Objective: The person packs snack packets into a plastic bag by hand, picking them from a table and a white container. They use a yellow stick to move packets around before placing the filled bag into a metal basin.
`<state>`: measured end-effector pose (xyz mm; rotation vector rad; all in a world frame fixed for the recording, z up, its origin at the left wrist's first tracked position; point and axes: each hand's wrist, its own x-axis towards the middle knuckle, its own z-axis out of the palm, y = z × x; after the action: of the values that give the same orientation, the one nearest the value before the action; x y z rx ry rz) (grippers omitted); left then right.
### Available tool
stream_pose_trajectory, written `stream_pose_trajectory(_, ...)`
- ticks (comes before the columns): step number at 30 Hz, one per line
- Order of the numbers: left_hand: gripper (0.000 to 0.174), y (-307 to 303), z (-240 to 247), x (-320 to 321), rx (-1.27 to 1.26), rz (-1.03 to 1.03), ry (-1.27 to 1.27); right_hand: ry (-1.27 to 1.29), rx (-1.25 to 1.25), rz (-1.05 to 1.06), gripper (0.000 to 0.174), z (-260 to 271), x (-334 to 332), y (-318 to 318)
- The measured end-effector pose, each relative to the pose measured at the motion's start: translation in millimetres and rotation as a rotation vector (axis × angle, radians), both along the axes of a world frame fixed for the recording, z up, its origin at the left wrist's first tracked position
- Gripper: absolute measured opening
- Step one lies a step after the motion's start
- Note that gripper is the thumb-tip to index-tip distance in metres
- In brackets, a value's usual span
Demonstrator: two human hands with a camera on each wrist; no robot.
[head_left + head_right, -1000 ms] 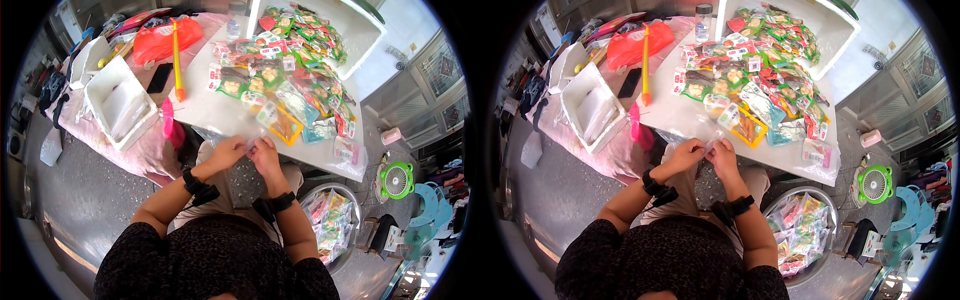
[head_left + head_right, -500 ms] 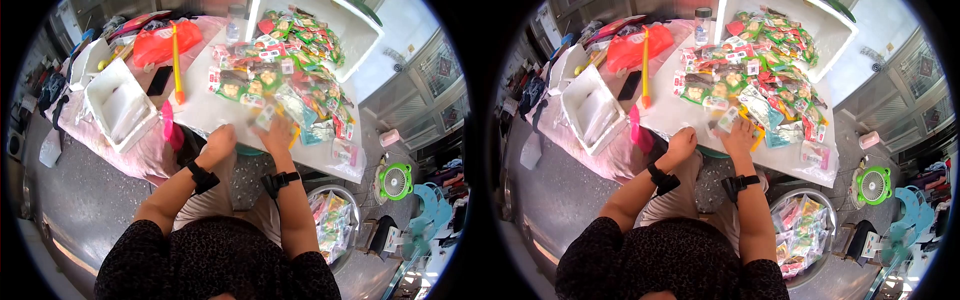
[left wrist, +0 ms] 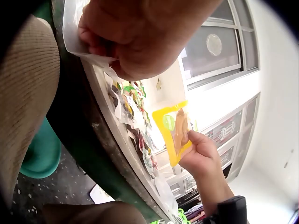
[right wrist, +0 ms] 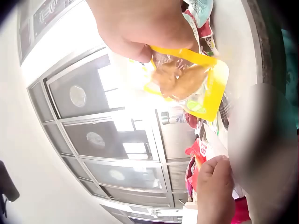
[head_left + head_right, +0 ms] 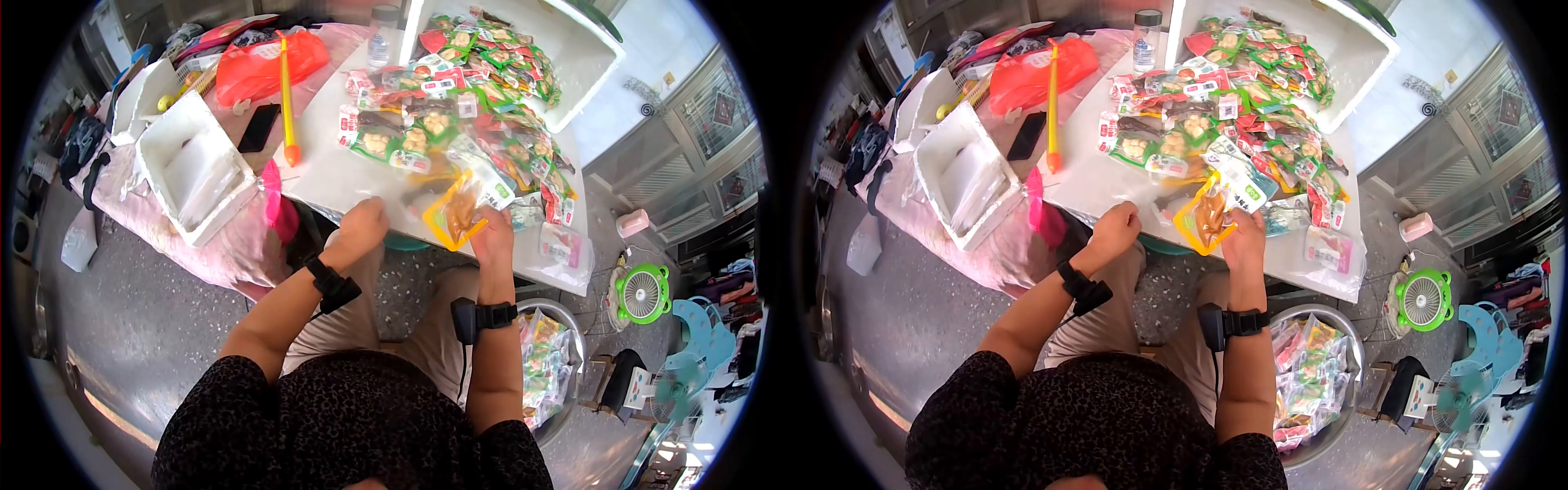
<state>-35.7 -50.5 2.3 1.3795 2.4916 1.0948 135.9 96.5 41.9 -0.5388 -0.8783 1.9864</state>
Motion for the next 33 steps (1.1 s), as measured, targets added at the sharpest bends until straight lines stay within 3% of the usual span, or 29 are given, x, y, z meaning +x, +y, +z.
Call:
stream_pose_trajectory(2,0.010,1,-2,-1,0.018,-0.020,-0.021,0.113,-0.052,0.093,0.042,-2,-3,-2)
stream_pose_trajectory(5,0.011,3,-5,0,0.029,-0.007,-0.039,0.083,0.094,0.094,0.048,-10,-14,-7)
stream_pose_trajectory(9,0.014,2,4,-1,-0.040,-0.034,-0.126,-0.332,0.798,0.193,0.028,-7,-15,-11)
stream_pose_trajectory(10,0.015,2,7,-3,-0.074,-0.048,-0.145,-0.408,0.799,0.241,0.020,8,-15,-22)
stream_pose_trajectory(13,0.017,3,12,-8,-0.135,-0.088,-0.178,-0.522,1.313,0.094,0.020,24,-19,-33)
stream_pose_trajectory(14,0.018,3,13,-9,-0.149,-0.099,-0.185,-0.589,1.356,0.049,0.021,17,-20,-31)
stream_pose_trajectory(20,0.023,2,28,-1,-0.247,-0.102,-0.136,-0.358,0.965,0.125,0.019,-4,-12,-30)
stream_pose_trajectory(23,0.015,5,21,-4,-0.100,-0.076,-0.161,-0.317,0.900,0.271,0.018,-5,-14,-29)
stream_pose_trajectory(26,0.015,7,14,-9,-0.063,-0.086,-0.209,-0.491,1.105,0.216,0.016,-5,-17,-32)
stream_pose_trajectory(33,0.015,0,14,-12,-0.008,-0.144,-0.203,-0.464,1.104,0.315,0.015,-5,-23,-30)
